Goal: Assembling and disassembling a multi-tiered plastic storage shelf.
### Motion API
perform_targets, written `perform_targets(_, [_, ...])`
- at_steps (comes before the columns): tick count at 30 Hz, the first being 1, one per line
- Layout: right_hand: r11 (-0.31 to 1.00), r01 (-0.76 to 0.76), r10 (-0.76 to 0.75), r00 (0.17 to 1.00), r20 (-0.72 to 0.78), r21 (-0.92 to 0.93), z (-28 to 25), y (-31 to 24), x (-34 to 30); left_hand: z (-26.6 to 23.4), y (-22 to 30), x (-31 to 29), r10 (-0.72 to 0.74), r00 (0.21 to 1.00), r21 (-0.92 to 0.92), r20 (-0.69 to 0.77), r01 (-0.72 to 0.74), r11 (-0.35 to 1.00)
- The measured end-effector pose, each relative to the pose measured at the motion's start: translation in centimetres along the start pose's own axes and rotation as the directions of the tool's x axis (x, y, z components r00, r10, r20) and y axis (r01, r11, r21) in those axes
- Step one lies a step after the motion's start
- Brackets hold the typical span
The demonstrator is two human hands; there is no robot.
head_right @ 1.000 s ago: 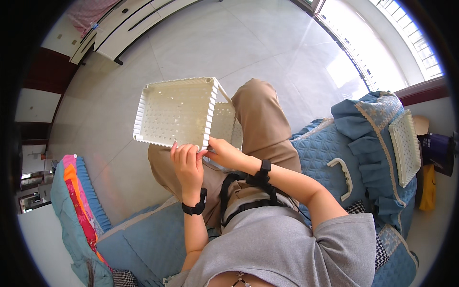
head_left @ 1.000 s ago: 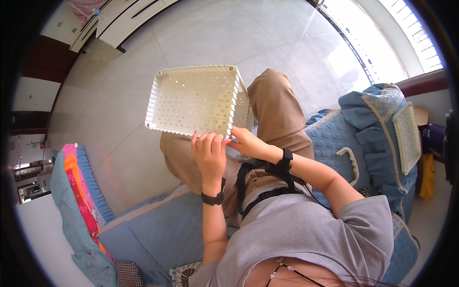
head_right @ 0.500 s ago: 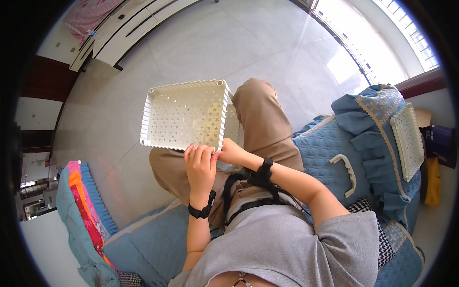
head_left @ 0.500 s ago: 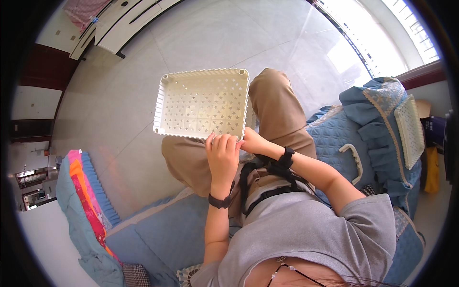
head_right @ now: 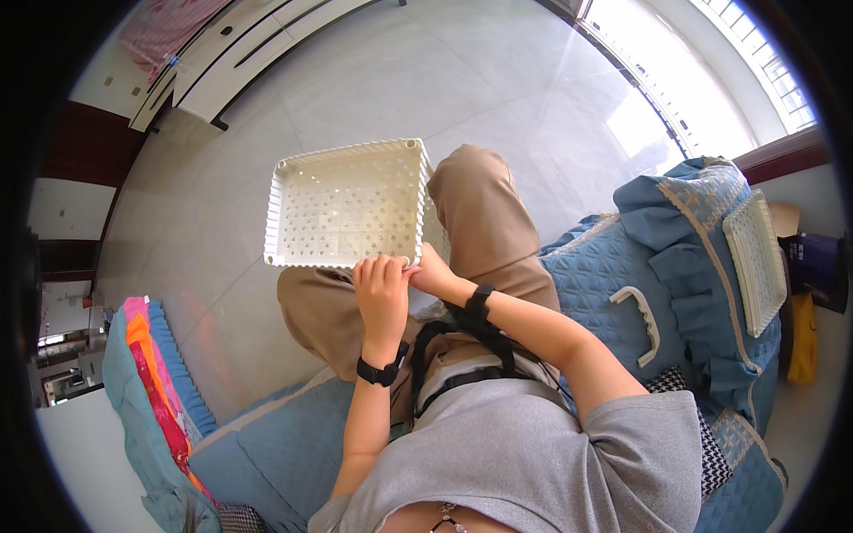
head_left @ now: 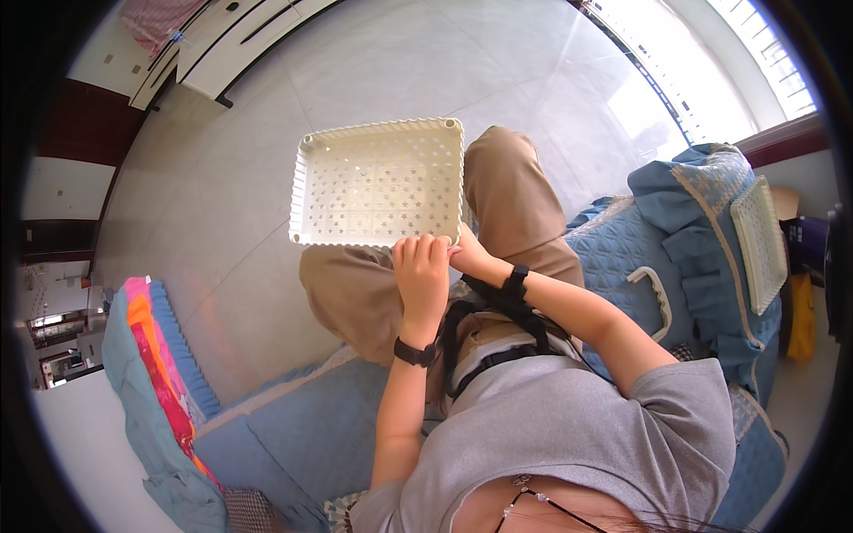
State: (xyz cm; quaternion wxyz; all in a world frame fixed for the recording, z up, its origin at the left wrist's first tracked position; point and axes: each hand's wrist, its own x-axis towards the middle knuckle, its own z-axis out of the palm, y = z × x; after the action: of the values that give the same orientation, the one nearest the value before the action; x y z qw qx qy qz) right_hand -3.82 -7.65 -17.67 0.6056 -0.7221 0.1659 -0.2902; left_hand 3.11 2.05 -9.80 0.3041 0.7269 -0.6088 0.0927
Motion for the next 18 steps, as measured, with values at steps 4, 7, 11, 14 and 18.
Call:
perform_targets(4, [0.99, -0.142, 0.143, 0.987, -0.072, 0.019, -0.2, 2.0, -0.5, 1.5, 0.4, 0.5, -0.029, 0.998, 0.001, -0.054, 0.029, 1.0])
perform_targets(7, [0.994, -0.065, 0.073, 0.993, -0.09, 0.087, -0.5, 2.4, -0.7, 2.1, 0.4, 0.3, -0.037, 0.998, -0.018, -0.047, 0.036, 0.999])
perform_targets(11, [0.985, -0.061, 0.082, 0.989, -0.122, 0.162, -0.6, 3.1, -0.9, 2.0, 0.1, 0.5, 0.014, 1.0, -0.042, 0.003, -0.014, 0.999])
perform_targets(14, [0.986, -0.003, 0.019, 0.995, -0.096, 0.167, -0.7, 3.3, -0.7, 1.6, -1.3, 0.7, 0.079, 0.996, -0.177, 0.047, -0.069, 0.982])
perform_targets(18, [0.987, -0.064, 0.05, 0.994, 0.099, 0.15, -0.9, 4.8, -1.0, 0.6, -2.6, 0.8, 0.113, 0.989, -0.26, 0.096, -0.085, 0.962])
